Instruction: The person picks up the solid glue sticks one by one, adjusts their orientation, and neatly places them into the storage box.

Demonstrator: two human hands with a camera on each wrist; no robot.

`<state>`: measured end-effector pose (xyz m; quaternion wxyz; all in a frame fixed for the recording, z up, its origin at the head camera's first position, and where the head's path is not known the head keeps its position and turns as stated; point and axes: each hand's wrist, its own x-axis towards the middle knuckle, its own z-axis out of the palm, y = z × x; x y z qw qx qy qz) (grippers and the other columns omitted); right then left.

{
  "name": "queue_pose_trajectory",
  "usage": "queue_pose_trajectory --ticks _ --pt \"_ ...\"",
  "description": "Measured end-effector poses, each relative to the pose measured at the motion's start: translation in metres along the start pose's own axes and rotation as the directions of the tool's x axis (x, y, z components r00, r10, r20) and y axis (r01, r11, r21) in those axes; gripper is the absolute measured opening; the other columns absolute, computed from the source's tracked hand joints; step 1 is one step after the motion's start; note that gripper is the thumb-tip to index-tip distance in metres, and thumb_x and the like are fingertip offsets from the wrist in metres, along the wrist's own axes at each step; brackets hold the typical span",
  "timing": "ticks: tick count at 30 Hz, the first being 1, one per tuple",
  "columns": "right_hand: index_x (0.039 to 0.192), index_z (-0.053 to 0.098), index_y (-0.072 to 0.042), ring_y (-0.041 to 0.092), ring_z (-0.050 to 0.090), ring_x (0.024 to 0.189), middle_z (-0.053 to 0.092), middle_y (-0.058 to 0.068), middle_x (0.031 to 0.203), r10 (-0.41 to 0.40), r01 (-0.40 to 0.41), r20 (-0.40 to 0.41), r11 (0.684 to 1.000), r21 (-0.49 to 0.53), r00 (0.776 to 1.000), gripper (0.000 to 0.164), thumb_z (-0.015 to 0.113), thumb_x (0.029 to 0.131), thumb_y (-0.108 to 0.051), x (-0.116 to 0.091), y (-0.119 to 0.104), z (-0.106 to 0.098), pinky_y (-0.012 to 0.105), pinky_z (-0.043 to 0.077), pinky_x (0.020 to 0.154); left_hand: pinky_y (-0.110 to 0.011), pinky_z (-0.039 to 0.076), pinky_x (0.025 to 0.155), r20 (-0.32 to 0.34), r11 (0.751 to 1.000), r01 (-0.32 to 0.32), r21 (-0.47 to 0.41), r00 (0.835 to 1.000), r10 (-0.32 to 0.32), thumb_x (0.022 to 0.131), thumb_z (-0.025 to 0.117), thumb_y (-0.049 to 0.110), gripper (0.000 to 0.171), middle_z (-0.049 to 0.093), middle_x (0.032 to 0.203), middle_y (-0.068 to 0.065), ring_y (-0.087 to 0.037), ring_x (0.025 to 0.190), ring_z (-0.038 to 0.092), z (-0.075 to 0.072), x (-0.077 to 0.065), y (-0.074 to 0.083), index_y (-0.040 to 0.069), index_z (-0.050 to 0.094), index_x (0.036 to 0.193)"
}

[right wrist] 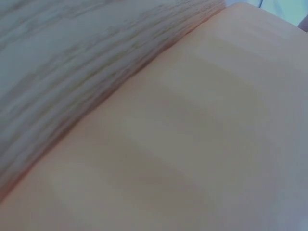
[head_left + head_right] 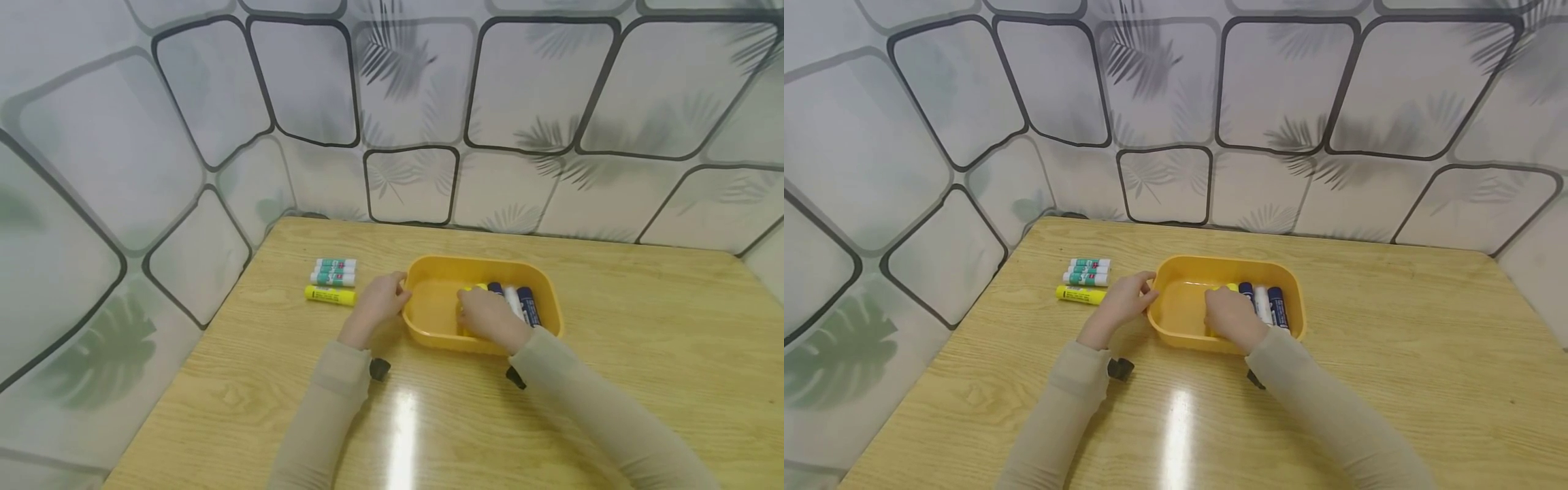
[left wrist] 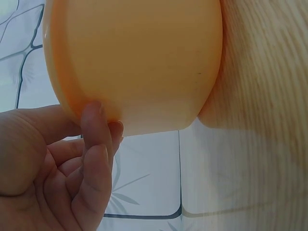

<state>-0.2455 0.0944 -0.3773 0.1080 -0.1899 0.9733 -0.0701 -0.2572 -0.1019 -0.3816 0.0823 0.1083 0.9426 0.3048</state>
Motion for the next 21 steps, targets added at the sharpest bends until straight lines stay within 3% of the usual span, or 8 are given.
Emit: queue_pose_trajectory --ticks 7,10,17,21 --pt "0.093 0.055 -0.002 0.018 0.046 0.055 0.049 0.005 0.065 -0.010 0.010 -0.001 1.000 0.021 1.000 0.015 0.055 0.081 -0.012 -0.0020 0.0030 -0.0006 0.028 0.036 0.047 -0.023 0.044 0.057 -0.005 1.000 0.004 0.011 1.000 -0.004 0.089 0.053 0.018 0.045 0.058 0.086 -0.006 -0.013 0.066 0.053 -0.0002 -0.0006 0.0017 0.002 0.042 0.129" --pt "0.101 0.055 0.000 0.018 0.046 0.056 0.050 0.005 0.067 0.001 -0.001 0.009 0.999 0.046 1.000 0.024 0.055 0.081 -0.013 -0.0030 0.0039 -0.0009 0.028 0.036 0.047 -0.023 0.045 0.057 0.000 1.000 0.012 0.005 1.000 -0.012 0.089 0.052 0.019 0.045 0.057 0.085 -0.005 -0.013 0.065 0.053 -0.0001 -0.0009 0.0019 0.002 0.041 0.130" --pt "0.118 0.051 0.002 0.020 0.048 0.069 0.058 0.013 0.092 0.005 -0.005 -0.004 0.998 0.055 1.000 0.042 0.056 0.081 -0.018 -0.0049 0.0084 0.0014 0.032 0.040 0.059 -0.023 0.045 0.058 -0.003 1.000 0.010 -0.006 1.000 -0.010 0.090 0.052 0.018 0.045 0.057 0.086 -0.006 -0.013 0.066 0.053 0.0000 -0.0012 0.0016 0.002 0.041 0.130" --pt "0.119 0.050 0.002 0.020 0.048 0.068 0.058 0.012 0.091 -0.009 0.010 -0.016 0.998 0.064 1.000 0.043 0.056 0.081 -0.018 -0.0052 0.0102 0.0026 0.032 0.039 0.058 -0.024 0.045 0.058 -0.007 1.000 0.005 0.002 1.000 -0.005 0.089 0.053 0.018 0.045 0.058 0.087 -0.006 -0.013 0.066 0.053 0.0005 -0.0010 0.0015 0.002 0.042 0.129"
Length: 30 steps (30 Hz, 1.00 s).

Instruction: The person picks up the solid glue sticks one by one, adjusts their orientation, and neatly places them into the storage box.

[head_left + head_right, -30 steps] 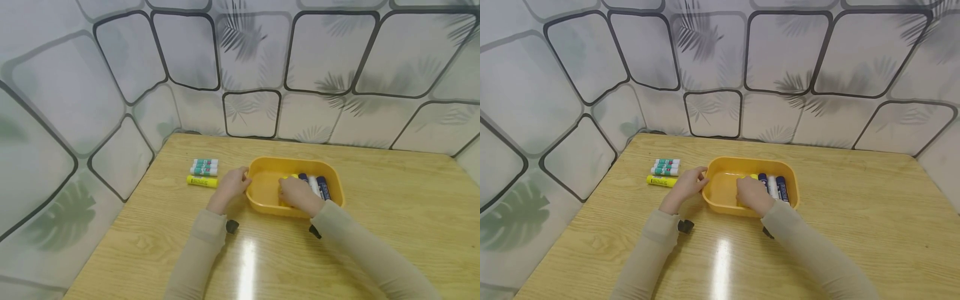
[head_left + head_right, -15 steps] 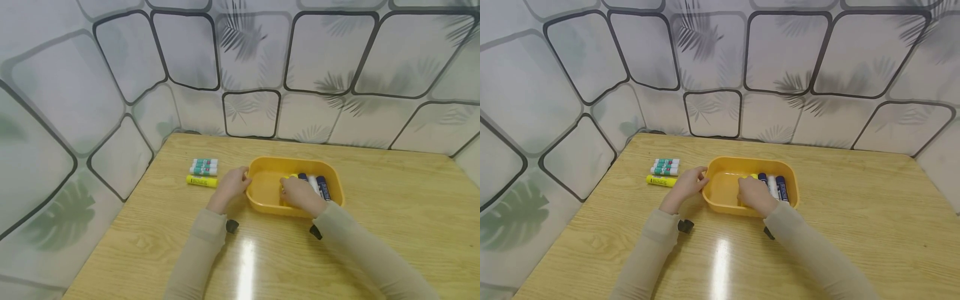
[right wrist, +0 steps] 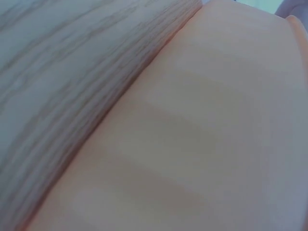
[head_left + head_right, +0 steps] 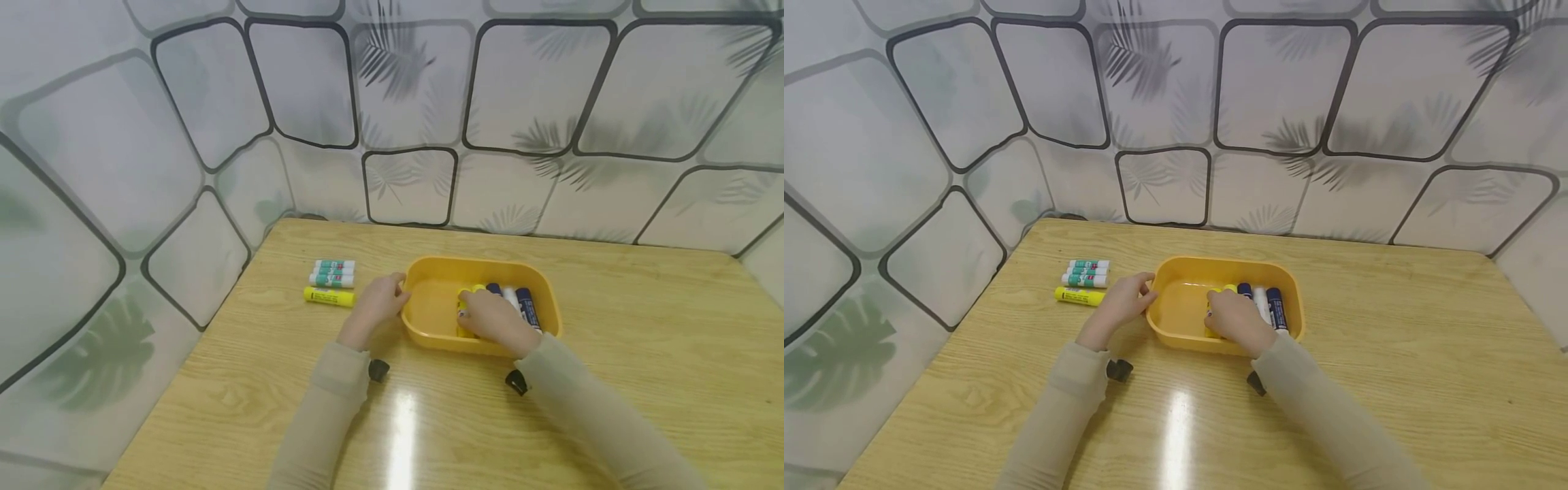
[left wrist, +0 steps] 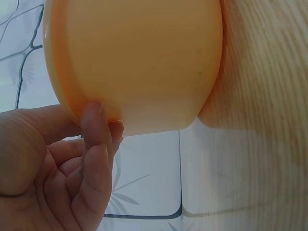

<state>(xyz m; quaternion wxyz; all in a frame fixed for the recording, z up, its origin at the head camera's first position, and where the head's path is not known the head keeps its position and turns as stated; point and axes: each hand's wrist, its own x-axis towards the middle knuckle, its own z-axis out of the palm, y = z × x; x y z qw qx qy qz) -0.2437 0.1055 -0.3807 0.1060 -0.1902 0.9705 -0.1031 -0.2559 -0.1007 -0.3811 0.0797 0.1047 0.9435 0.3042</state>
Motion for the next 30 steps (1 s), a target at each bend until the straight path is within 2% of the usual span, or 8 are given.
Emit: queue_pose_trajectory --ticks 6,15,21,26,28,30 --pt "0.118 0.051 0.002 0.019 0.047 0.064 0.057 0.010 0.084 -0.008 0.008 -0.011 1.000 0.010 1.000 0.043 0.056 0.081 -0.019 -0.001 -0.001 0.000 0.031 0.038 0.056 -0.023 0.044 0.058 -0.002 1.000 0.003 0.013 1.000 -0.003 0.089 0.053 0.019 0.045 0.057 0.084 -0.004 -0.012 0.066 0.052 0.001 0.001 0.000 0.003 0.042 0.129" --pt "0.120 0.051 0.002 0.019 0.048 0.065 0.060 0.012 0.088 0.005 -0.005 0.001 1.000 -0.002 1.000 0.046 0.059 0.081 -0.022 -0.003 -0.003 -0.001 0.031 0.039 0.056 -0.024 0.044 0.060 0.003 1.000 0.000 0.014 1.000 0.000 0.089 0.053 0.019 0.044 0.058 0.087 -0.005 -0.013 0.067 0.053 0.000 0.000 -0.001 0.003 0.042 0.129" --pt "0.120 0.049 0.001 0.020 0.051 0.073 0.059 0.013 0.093 0.029 -0.029 0.009 1.000 0.005 1.000 0.046 0.059 0.082 -0.024 -0.004 -0.002 -0.003 0.036 0.044 0.063 -0.024 0.045 0.059 0.008 1.000 0.006 0.001 1.000 -0.006 0.090 0.053 0.019 0.045 0.058 0.087 -0.006 -0.013 0.067 0.053 0.000 0.001 0.000 0.003 0.042 0.130" --pt "0.124 0.046 0.001 0.023 0.052 0.084 0.057 0.015 0.105 0.047 -0.047 0.000 0.997 0.055 0.999 0.050 0.058 0.084 -0.026 -0.009 -0.001 -0.008 0.041 0.043 0.073 -0.023 0.045 0.056 0.002 1.000 -0.006 -0.014 1.000 0.006 0.089 0.052 0.017 0.044 0.058 0.083 -0.006 -0.012 0.062 0.054 0.000 0.000 -0.001 0.001 0.041 0.129" --pt "0.124 0.046 0.001 0.024 0.052 0.085 0.056 0.017 0.108 0.046 -0.044 -0.014 0.996 0.076 0.999 0.050 0.058 0.084 -0.026 -0.012 0.002 -0.011 0.040 0.043 0.071 -0.023 0.045 0.054 0.005 1.000 -0.011 -0.024 1.000 0.011 0.090 0.052 0.017 0.045 0.058 0.082 -0.006 -0.011 0.060 0.054 0.001 0.001 -0.001 0.001 0.041 0.130" --pt "0.126 0.045 0.001 0.023 0.056 0.077 0.058 0.016 0.099 0.046 -0.043 -0.018 0.991 0.125 0.999 0.049 0.057 0.085 -0.025 -0.015 0.006 -0.015 0.037 0.045 0.064 -0.022 0.045 0.053 0.007 0.999 -0.013 -0.030 1.000 0.013 0.089 0.052 0.016 0.045 0.058 0.081 -0.006 -0.011 0.059 0.055 0.001 0.001 -0.001 0.001 0.041 0.130"
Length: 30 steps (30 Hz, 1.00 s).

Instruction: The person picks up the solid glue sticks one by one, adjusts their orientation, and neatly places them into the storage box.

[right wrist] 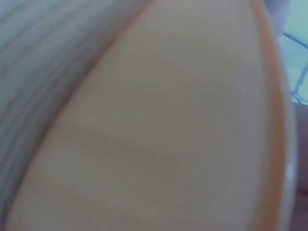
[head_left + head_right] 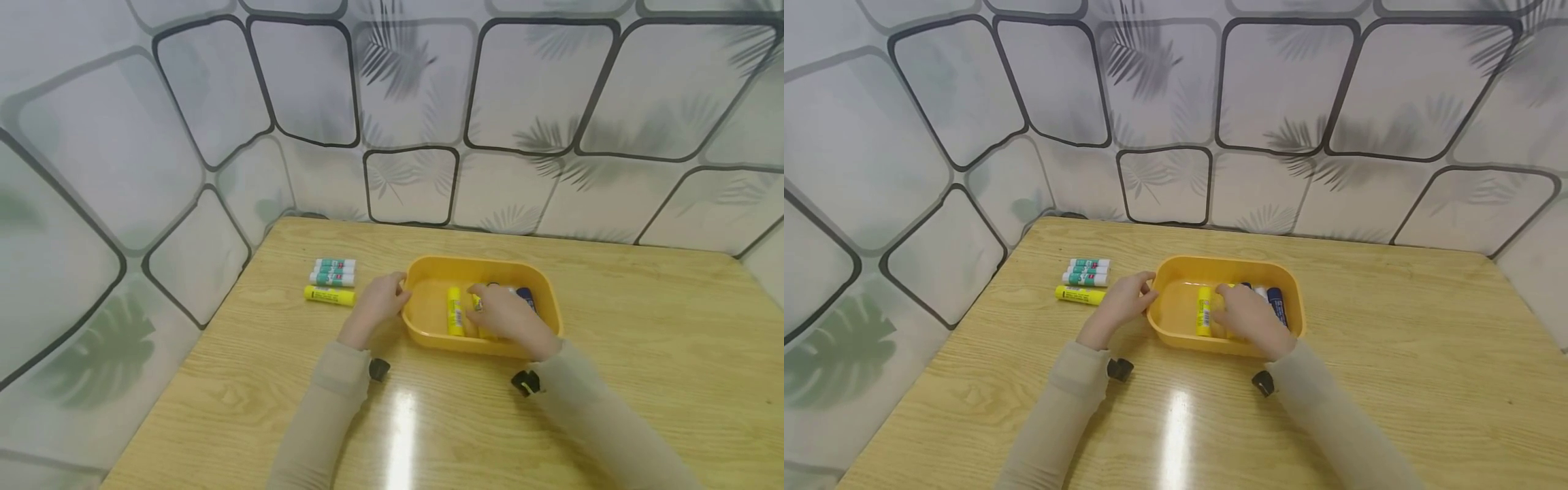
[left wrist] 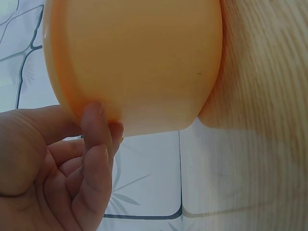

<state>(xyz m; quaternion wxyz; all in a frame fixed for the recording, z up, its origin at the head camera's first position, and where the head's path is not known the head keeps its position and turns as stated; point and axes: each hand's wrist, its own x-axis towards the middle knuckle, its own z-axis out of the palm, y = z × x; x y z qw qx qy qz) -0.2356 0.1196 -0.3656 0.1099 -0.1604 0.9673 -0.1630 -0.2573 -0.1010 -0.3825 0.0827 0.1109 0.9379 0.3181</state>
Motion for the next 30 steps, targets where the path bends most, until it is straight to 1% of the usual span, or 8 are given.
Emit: queue_pose_trajectory --ticks 2,4,9,14,19,24,28,30 --pt "0.126 0.044 0.001 0.020 0.054 0.066 0.058 0.013 0.093 0.000 0.000 -0.017 0.999 0.044 1.000 0.049 0.056 0.086 -0.025 -0.004 0.005 -0.005 0.033 0.044 0.057 -0.022 0.045 0.053 0.001 1.000 0.002 0.000 1.000 -0.002 0.089 0.052 0.017 0.045 0.058 0.081 -0.006 -0.011 0.059 0.054 0.000 0.000 0.000 0.001 0.041 0.130" --pt "0.125 0.044 0.002 0.016 0.048 0.054 0.056 0.009 0.081 -0.009 0.013 -0.040 0.995 0.094 0.999 0.048 0.056 0.086 -0.023 -0.008 0.011 -0.010 0.029 0.041 0.050 -0.022 0.045 0.054 0.001 1.000 0.004 0.006 1.000 -0.004 0.089 0.053 0.017 0.045 0.058 0.081 -0.006 -0.011 0.059 0.054 0.000 0.001 0.001 0.001 0.041 0.130" --pt "0.121 0.046 0.007 0.018 0.043 0.060 0.051 0.008 0.075 -0.019 0.041 -0.139 0.988 0.152 0.990 0.046 0.057 0.086 -0.021 -0.019 0.028 -0.022 0.030 0.037 0.053 -0.023 0.044 0.054 0.006 1.000 0.015 -0.001 1.000 -0.015 0.089 0.053 0.017 0.045 0.057 0.083 -0.006 -0.011 0.059 0.054 0.000 0.001 0.001 0.001 0.041 0.130" --pt "0.124 0.043 0.007 0.025 0.051 0.073 0.056 0.016 0.087 0.052 -0.017 -0.173 0.981 0.196 0.984 0.049 0.055 0.087 -0.024 -0.031 0.045 -0.032 0.036 0.042 0.061 -0.023 0.045 0.054 0.008 1.000 0.025 -0.012 1.000 -0.025 0.089 0.053 0.017 0.045 0.057 0.084 -0.007 -0.012 0.060 0.055 0.001 0.002 0.000 0.001 0.040 0.130" --pt "0.127 0.038 0.007 0.035 0.051 0.086 0.053 0.026 0.102 0.148 -0.110 -0.170 0.971 0.214 0.974 0.056 0.051 0.089 -0.032 -0.043 0.061 -0.040 0.042 0.044 0.065 -0.023 0.046 0.055 0.010 0.999 0.030 -0.016 1.000 -0.029 0.089 0.052 0.017 0.046 0.058 0.083 -0.006 -0.012 0.061 0.055 0.002 0.002 0.000 0.002 0.040 0.131" --pt "0.125 0.038 0.011 0.039 0.051 0.089 0.052 0.029 0.104 0.188 -0.148 -0.183 0.966 0.212 0.965 0.057 0.050 0.089 -0.032 -0.048 0.075 -0.044 0.044 0.045 0.068 -0.023 0.046 0.056 0.015 0.998 0.051 -0.025 0.999 -0.050 0.090 0.052 0.017 0.046 0.057 0.083 -0.005 -0.012 0.062 0.055 0.002 0.001 0.002 0.003 0.039 0.131" --pt "0.119 0.042 0.014 0.040 0.052 0.090 0.052 0.032 0.104 0.194 -0.161 -0.148 0.965 0.207 0.970 0.053 0.050 0.089 -0.028 -0.047 0.084 -0.042 0.047 0.044 0.070 -0.024 0.046 0.056 0.011 0.998 0.060 -0.027 0.998 -0.059 0.090 0.052 0.017 0.046 0.057 0.083 -0.005 -0.012 0.062 0.055 0.002 0.000 0.003 0.003 0.039 0.131" --pt "0.118 0.042 0.015 0.037 0.054 0.085 0.052 0.033 0.104 0.199 -0.169 -0.122 0.960 0.221 0.972 0.051 0.050 0.089 -0.027 -0.046 0.087 -0.041 0.045 0.046 0.069 -0.024 0.046 0.056 0.012 0.998 0.057 -0.025 0.998 -0.057 0.090 0.052 0.017 0.046 0.057 0.084 -0.006 -0.012 0.062 0.055 0.002 0.000 0.003 0.003 0.039 0.131"
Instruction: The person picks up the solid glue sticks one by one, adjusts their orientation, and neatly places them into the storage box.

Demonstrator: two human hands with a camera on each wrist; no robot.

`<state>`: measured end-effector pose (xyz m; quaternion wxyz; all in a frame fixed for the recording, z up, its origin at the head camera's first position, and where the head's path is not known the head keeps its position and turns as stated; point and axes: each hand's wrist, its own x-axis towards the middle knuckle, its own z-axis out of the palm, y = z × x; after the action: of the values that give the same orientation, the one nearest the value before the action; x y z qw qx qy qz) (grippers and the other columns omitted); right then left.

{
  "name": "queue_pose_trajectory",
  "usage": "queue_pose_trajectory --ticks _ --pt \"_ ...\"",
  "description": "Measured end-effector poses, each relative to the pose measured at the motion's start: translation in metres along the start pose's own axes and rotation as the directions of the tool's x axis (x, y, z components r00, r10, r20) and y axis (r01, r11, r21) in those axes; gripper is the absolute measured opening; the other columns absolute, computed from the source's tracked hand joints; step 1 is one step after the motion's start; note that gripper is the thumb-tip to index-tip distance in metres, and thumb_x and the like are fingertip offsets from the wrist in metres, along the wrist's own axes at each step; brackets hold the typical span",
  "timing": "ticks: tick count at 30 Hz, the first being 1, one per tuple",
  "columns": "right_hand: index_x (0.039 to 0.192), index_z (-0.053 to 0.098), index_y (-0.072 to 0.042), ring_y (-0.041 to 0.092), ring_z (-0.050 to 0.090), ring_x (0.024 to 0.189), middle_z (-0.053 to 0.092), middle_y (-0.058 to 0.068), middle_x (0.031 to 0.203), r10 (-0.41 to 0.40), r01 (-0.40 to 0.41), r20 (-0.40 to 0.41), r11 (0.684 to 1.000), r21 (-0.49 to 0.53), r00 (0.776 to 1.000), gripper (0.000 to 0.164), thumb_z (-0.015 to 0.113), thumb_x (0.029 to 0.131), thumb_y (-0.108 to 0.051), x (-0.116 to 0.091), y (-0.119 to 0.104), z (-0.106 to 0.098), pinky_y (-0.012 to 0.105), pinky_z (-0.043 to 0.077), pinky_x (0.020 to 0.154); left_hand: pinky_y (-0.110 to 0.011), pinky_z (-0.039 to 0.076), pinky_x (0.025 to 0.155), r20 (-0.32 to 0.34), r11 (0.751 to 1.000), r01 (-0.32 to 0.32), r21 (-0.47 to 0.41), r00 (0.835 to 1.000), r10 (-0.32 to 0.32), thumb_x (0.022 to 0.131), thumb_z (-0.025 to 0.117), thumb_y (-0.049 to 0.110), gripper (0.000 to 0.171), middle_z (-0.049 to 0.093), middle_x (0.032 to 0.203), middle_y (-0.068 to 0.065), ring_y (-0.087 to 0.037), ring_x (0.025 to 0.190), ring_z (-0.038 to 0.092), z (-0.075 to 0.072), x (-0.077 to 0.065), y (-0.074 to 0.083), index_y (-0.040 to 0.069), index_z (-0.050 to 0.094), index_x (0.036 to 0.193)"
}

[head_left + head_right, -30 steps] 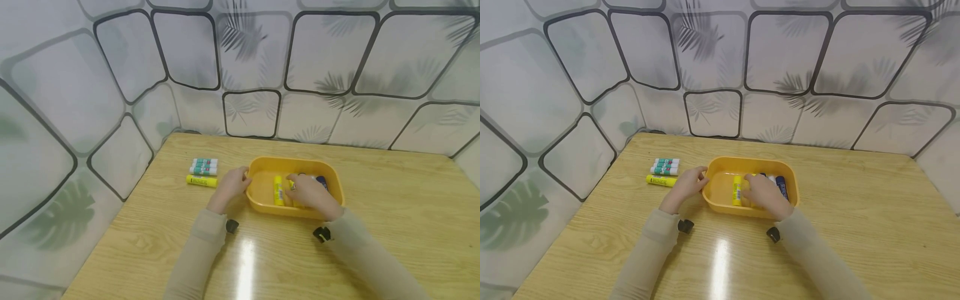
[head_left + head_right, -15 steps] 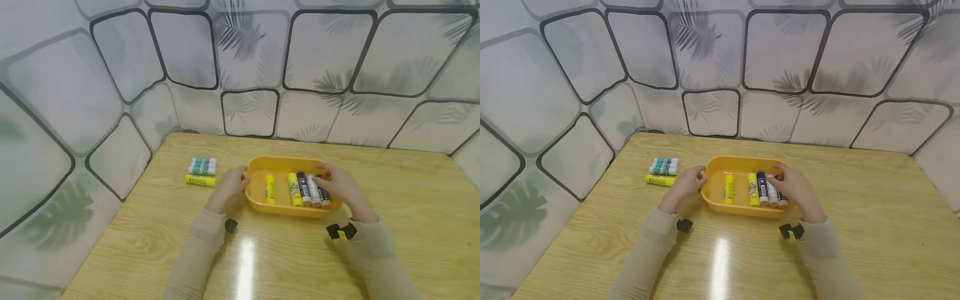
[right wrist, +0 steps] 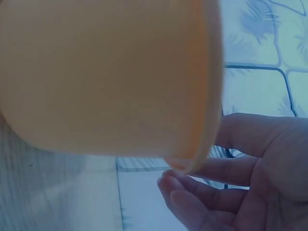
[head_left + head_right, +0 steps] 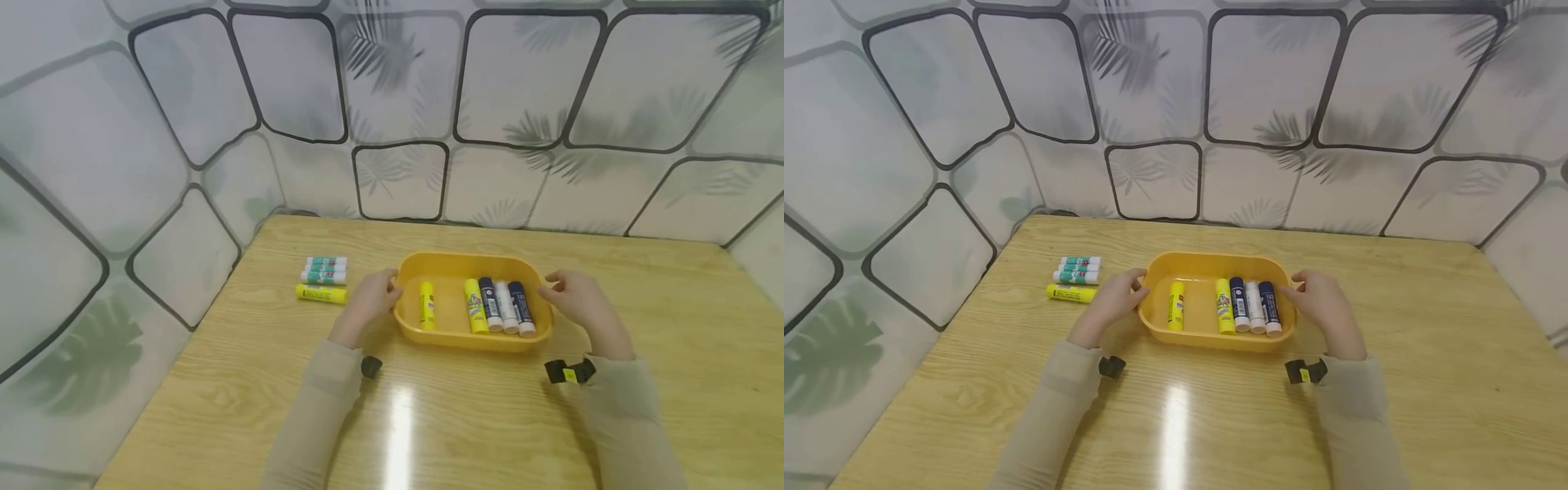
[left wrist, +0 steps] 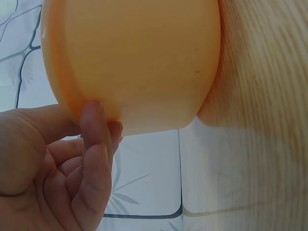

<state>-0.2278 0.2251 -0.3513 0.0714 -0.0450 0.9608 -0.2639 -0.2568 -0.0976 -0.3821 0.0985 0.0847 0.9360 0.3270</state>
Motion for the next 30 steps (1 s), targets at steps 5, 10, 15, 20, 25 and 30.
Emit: queue_pose_trajectory --ticks 5,10,15,20,25,30 --pt "0.122 0.036 0.016 0.028 0.059 0.072 0.051 0.034 0.103 0.033 -0.036 0.046 0.997 0.062 0.998 0.053 0.047 0.091 -0.026 0.003 0.004 0.004 0.036 0.050 0.061 -0.023 0.046 0.055 0.003 1.000 -0.014 0.005 1.000 0.014 0.090 0.052 0.017 0.046 0.057 0.084 -0.006 -0.012 0.061 0.055 0.000 0.001 0.000 0.002 0.039 0.131" --pt "0.127 0.027 0.016 0.024 0.059 0.069 0.050 0.034 0.101 0.026 -0.033 0.063 0.994 0.102 0.998 0.054 0.044 0.092 -0.020 0.006 0.007 0.009 0.034 0.050 0.058 -0.023 0.045 0.054 0.000 1.000 -0.014 0.001 1.000 0.014 0.090 0.052 0.017 0.046 0.056 0.081 -0.005 -0.012 0.060 0.054 -0.001 0.001 -0.001 0.003 0.039 0.131" --pt "0.131 0.020 0.014 0.021 0.054 0.062 0.052 0.028 0.091 0.019 -0.027 0.078 0.995 0.094 0.997 0.053 0.042 0.093 -0.015 0.009 0.008 0.014 0.032 0.048 0.053 -0.024 0.045 0.053 0.001 1.000 -0.009 -0.005 1.000 0.009 0.089 0.052 0.016 0.046 0.056 0.080 -0.005 -0.014 0.060 0.054 -0.001 0.001 -0.001 0.002 0.039 0.131" --pt "0.133 0.017 0.012 0.018 0.049 0.053 0.052 0.024 0.086 0.015 -0.021 0.068 0.996 0.084 0.998 0.051 0.038 0.094 -0.013 0.010 0.008 0.018 0.031 0.044 0.048 -0.024 0.045 0.054 -0.008 1.000 -0.007 0.009 1.000 0.007 0.089 0.052 0.017 0.046 0.056 0.081 -0.006 -0.013 0.060 0.054 -0.001 0.000 -0.003 0.003 0.040 0.131" --pt "0.132 0.017 0.012 0.019 0.047 0.048 0.052 0.024 0.084 -0.010 0.009 0.022 0.997 0.072 1.000 0.049 0.035 0.093 -0.012 0.011 0.011 0.023 0.032 0.042 0.044 -0.023 0.045 0.054 -0.011 0.999 -0.020 0.026 1.000 0.020 0.089 0.052 0.017 0.045 0.056 0.084 -0.006 -0.013 0.061 0.054 -0.001 0.000 -0.003 0.003 0.041 0.131" --pt "0.131 0.017 0.013 0.020 0.047 0.052 0.051 0.027 0.087 -0.019 0.019 -0.006 0.998 0.067 1.000 0.048 0.034 0.092 -0.010 0.012 0.014 0.027 0.031 0.041 0.045 -0.023 0.045 0.054 -0.005 1.000 -0.020 0.023 1.000 0.021 0.090 0.051 0.017 0.045 0.056 0.084 -0.006 -0.013 0.061 0.054 -0.001 0.001 -0.003 0.003 0.040 0.131"
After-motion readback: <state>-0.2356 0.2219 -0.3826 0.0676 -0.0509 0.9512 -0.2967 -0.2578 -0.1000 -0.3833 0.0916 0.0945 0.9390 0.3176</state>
